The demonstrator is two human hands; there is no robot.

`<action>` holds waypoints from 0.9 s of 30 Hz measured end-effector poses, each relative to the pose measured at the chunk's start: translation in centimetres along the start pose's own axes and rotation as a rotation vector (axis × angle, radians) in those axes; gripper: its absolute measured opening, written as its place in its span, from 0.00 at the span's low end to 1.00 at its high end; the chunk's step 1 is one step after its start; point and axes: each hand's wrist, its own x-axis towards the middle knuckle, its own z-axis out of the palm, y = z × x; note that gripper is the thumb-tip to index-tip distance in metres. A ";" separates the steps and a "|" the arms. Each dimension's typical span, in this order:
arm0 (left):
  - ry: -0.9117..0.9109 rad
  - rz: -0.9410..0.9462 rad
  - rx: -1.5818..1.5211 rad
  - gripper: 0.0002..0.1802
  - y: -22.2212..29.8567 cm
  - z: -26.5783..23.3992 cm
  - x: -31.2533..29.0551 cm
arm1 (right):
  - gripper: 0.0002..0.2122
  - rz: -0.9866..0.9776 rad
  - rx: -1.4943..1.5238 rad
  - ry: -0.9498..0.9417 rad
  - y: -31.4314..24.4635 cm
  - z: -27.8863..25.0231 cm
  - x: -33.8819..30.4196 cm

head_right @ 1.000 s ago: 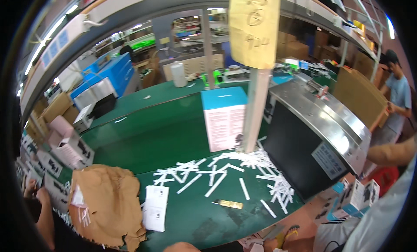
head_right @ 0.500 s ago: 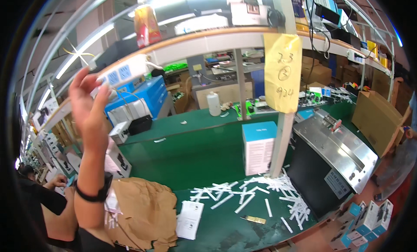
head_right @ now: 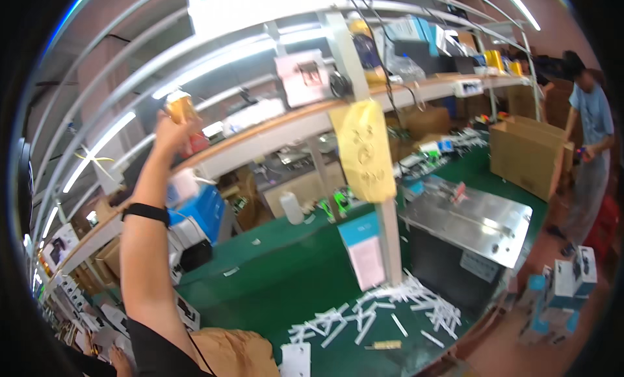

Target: The recorder is assembling and packing product boxes on an electronics assembly line.

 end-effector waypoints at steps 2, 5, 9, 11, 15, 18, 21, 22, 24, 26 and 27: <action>0.240 0.212 0.184 0.40 -3.6 -0.6 4.0 | 0.16 -0.027 0.017 -0.107 0.3 -0.3 0.0; 0.489 0.263 0.067 0.34 -2.1 -4.0 4.9 | 0.16 -0.060 0.050 -0.294 -0.1 -4.7 -2.3; 0.183 0.182 -0.416 0.23 -4.6 -9.7 0.7 | 0.13 -0.439 -0.327 -0.367 -1.6 -14.7 -5.7; 0.400 0.149 -0.229 0.22 -6.1 -10.1 -4.3 | 0.16 -0.631 -0.420 -0.072 -5.9 -19.5 -9.0; 0.350 0.261 -0.443 0.25 -3.9 3.2 -29.4 | 0.21 -0.807 -0.559 0.018 -18.1 -24.3 -18.0; -0.143 0.342 -0.147 0.42 -5.3 4.1 -45.8 | 0.24 -0.889 0.023 -0.240 -28.3 -21.8 -25.5; -0.638 -0.075 -0.065 0.40 -9.8 4.0 -56.0 | 0.23 -0.929 0.117 -0.204 -32.6 -17.1 -26.3; -0.636 -0.095 -0.075 0.40 -9.4 4.2 -56.6 | 0.21 -1.080 0.145 -0.006 -32.4 -14.9 -25.2; -0.738 0.046 0.062 0.37 -8.0 4.3 -57.5 | 0.19 -1.133 0.130 0.129 -31.0 -9.2 -21.6; -0.797 0.040 -0.008 0.35 -7.6 4.7 -58.7 | 0.16 -1.203 0.160 0.267 -30.9 -6.6 -21.1; -0.840 0.035 -0.084 0.33 -7.7 5.1 -59.1 | 0.15 -1.159 0.134 0.179 -31.2 -6.9 -21.5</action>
